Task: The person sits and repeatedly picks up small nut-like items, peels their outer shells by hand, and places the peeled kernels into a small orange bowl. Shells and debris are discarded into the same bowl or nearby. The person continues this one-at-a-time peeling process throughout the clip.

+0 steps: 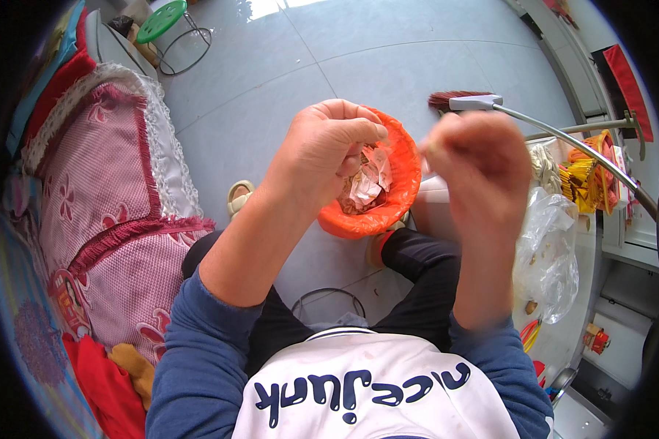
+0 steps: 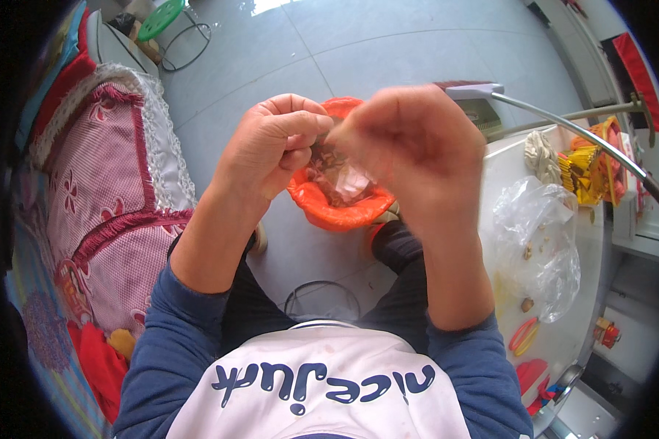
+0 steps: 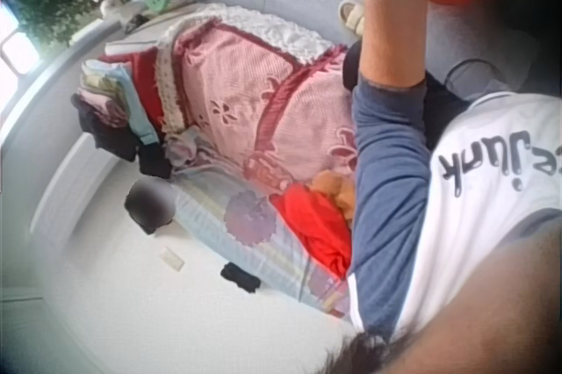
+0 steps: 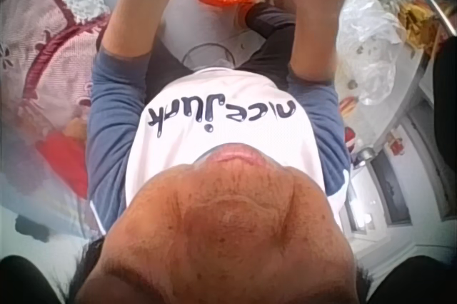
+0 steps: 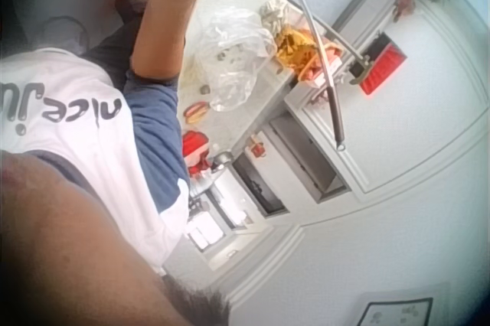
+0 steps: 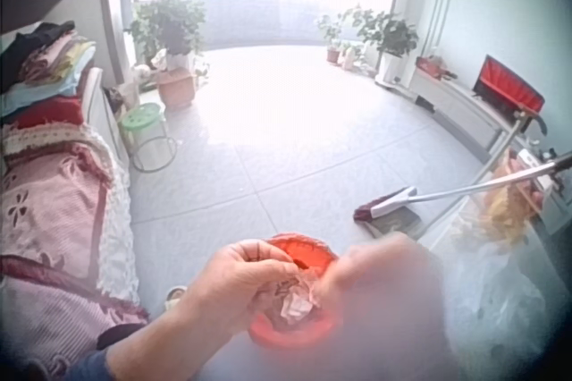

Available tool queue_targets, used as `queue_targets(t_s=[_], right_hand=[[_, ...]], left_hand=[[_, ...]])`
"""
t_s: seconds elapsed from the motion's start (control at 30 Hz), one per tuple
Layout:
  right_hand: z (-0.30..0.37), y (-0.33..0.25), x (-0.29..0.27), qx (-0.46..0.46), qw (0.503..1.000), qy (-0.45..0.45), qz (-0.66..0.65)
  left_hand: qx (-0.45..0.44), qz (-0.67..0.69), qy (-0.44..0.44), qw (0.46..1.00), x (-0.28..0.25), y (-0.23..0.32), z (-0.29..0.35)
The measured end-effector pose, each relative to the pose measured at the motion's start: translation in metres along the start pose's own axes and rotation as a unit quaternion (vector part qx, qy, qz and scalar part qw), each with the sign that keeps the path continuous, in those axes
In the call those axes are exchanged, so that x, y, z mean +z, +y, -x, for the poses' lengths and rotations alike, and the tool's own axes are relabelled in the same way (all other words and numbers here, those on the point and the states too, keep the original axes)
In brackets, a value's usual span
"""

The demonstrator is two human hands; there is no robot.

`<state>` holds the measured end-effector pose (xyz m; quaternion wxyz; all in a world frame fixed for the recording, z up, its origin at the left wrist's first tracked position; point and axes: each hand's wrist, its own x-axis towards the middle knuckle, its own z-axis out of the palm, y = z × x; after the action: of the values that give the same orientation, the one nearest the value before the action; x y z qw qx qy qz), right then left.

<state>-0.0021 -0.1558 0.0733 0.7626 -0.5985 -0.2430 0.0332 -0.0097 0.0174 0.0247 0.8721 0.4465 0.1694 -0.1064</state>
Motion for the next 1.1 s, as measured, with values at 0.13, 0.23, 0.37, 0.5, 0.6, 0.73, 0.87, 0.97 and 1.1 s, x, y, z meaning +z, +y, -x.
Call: queue_targets(t_s=[0.13, 0.23, 0.37, 0.5, 0.6, 0.73, 0.87, 0.97, 1.1], right_hand=[[0.018, -0.053, 0.001, -0.155, 0.956, -0.236, 0.082], [0.014, -0.075, 0.003, -0.169, 0.920, -0.353, -0.020], [0.022, -0.113, 0.018, -0.056, 0.938, -0.340, 0.016], [0.039, -0.116, 0.024, -0.054, 0.962, -0.267, 0.023], [0.041, -0.092, 0.022, -0.162, 0.956, -0.241, 0.045], [0.033, -0.056, 0.030, -0.125, 0.952, -0.046, 0.276], [0.006, -0.002, 0.017, -0.053, 0.914, -0.079, 0.395], [0.006, 0.028, 0.013, -0.020, 0.903, -0.090, 0.421], [0.008, 0.038, 0.009, -0.066, 0.869, -0.104, 0.479]], left_hand=[[-0.029, 0.077, 0.013, 0.997, -0.006, -0.004, -0.011], [-0.092, 0.187, -0.006, 0.978, -0.008, -0.006, -0.017], [-0.095, 0.285, -0.050, 0.952, -0.004, -0.007, -0.016], [-0.099, 0.331, -0.058, 0.937, 0.002, -0.005, -0.013], [-0.101, 0.348, -0.074, 0.929, 0.003, -0.004, -0.012], [-0.104, 0.363, -0.109, 0.920, 0.003, -0.005, -0.012], [-0.099, 0.353, -0.157, 0.917, 0.006, -0.010, -0.011], [-0.107, 0.336, -0.155, 0.923, 0.008, -0.013, -0.010], [-0.113, 0.342, -0.157, 0.919, 0.010, -0.017, -0.012]])
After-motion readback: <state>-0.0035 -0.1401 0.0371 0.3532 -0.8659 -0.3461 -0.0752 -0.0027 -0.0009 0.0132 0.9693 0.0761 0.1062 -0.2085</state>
